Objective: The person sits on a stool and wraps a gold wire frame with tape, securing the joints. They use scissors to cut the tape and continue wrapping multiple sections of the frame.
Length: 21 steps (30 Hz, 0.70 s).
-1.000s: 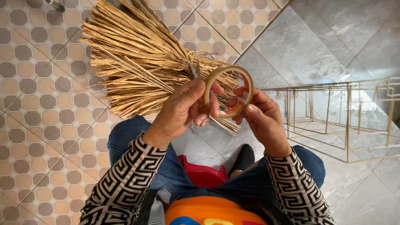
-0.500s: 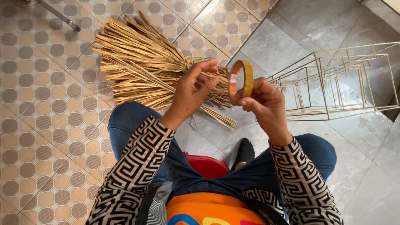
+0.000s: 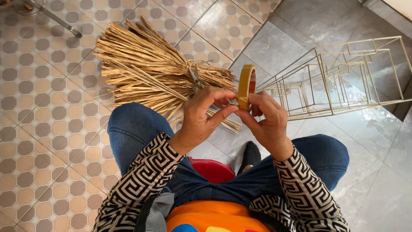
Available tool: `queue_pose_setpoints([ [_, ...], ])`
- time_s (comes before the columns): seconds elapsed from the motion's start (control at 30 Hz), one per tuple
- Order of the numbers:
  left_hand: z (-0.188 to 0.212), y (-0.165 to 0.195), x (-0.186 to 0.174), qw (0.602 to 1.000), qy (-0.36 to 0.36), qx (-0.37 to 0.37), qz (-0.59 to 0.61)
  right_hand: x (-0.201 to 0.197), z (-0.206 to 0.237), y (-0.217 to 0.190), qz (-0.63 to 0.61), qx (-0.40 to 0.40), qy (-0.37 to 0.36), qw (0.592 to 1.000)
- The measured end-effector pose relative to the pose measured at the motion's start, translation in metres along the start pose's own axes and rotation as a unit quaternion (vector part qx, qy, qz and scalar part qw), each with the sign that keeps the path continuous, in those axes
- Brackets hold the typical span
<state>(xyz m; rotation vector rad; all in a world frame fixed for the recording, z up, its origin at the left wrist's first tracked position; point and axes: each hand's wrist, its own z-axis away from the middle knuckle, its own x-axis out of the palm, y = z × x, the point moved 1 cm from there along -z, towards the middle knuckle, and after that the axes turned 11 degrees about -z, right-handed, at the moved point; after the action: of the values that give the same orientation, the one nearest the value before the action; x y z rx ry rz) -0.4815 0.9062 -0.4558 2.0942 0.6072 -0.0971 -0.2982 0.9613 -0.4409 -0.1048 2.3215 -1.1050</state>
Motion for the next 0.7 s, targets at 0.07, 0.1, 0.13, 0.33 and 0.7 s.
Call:
queue_pose_setpoints([
  [0.07,0.002,-0.003,0.006,0.999,-0.004,-0.032,0.022,0.001,-0.002,-0.002,0.026,-0.030,0.004,0.999],
  [0.1,0.002,-0.004,0.009,0.999,-0.002,-0.037,0.031,0.001,-0.003,-0.001,0.039,-0.046,0.004,0.998],
  [0.13,0.002,-0.006,0.012,0.998,0.000,-0.039,0.039,0.002,-0.003,-0.001,0.051,-0.064,0.004,0.997],
  [0.33,0.005,-0.006,0.018,0.998,0.013,-0.053,0.019,0.003,0.002,0.005,0.068,-0.050,0.009,0.996],
  [0.7,0.012,0.000,0.020,0.998,-0.009,-0.053,0.045,-0.002,0.023,0.010,0.012,0.050,0.004,0.999],
])
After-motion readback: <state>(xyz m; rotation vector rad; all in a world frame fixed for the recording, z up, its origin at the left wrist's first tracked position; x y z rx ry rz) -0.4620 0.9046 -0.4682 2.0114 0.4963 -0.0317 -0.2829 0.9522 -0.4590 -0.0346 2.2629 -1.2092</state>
